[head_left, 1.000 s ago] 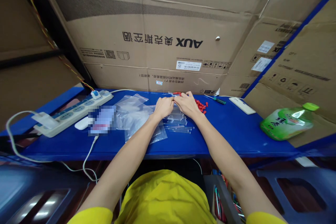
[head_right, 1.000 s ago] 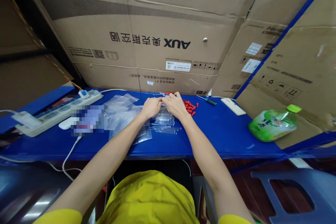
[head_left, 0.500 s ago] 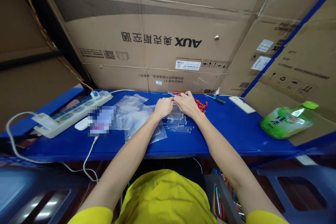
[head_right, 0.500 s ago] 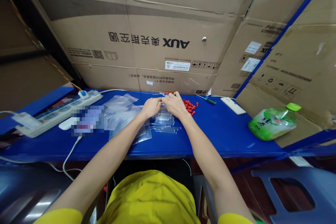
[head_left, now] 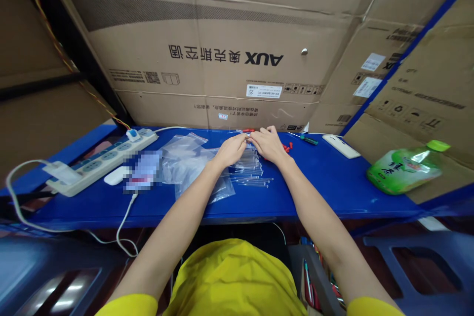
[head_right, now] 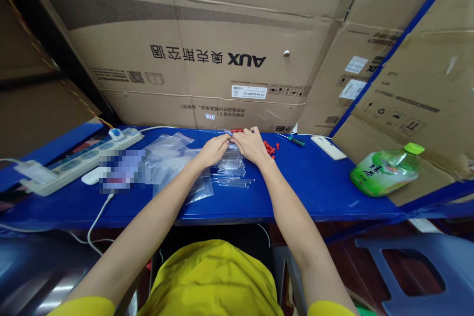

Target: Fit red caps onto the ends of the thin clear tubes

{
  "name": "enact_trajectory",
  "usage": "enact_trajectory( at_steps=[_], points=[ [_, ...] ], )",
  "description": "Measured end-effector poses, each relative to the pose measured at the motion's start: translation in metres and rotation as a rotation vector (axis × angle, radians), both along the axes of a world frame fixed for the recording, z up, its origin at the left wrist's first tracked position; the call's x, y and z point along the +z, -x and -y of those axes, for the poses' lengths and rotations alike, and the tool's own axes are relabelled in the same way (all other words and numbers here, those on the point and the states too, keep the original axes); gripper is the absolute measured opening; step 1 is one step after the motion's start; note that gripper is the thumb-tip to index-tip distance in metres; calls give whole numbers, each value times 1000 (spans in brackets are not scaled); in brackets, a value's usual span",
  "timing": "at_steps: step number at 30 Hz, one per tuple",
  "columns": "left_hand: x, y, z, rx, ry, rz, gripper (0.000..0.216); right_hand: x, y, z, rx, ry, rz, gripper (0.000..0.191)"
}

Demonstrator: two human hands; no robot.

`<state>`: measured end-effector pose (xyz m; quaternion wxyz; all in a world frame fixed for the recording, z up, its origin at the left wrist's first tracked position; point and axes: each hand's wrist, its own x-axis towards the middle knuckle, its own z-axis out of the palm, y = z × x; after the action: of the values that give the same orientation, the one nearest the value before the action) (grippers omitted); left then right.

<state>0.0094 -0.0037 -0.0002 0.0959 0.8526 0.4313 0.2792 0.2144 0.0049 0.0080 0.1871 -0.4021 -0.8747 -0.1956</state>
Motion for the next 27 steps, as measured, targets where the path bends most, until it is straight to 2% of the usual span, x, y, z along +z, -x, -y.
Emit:
enact_trajectory(
  at_steps=[4, 9, 17, 27],
  points=[
    [2, 4, -2, -63, -5, -32, 36, 3, -4, 0, 4, 18, -23, 47],
    [6, 6, 0, 1, -2, -83, 38, 4, -3, 1, 16, 40, -44, 47],
    [12, 4, 3, 73, -24, -97, 40, 3, -1, -1, 47, 80, -73, 58],
    [14, 0, 6, 173, -34, -45, 46, 3, 1, 2, -12, 54, -87, 60]
  ],
)
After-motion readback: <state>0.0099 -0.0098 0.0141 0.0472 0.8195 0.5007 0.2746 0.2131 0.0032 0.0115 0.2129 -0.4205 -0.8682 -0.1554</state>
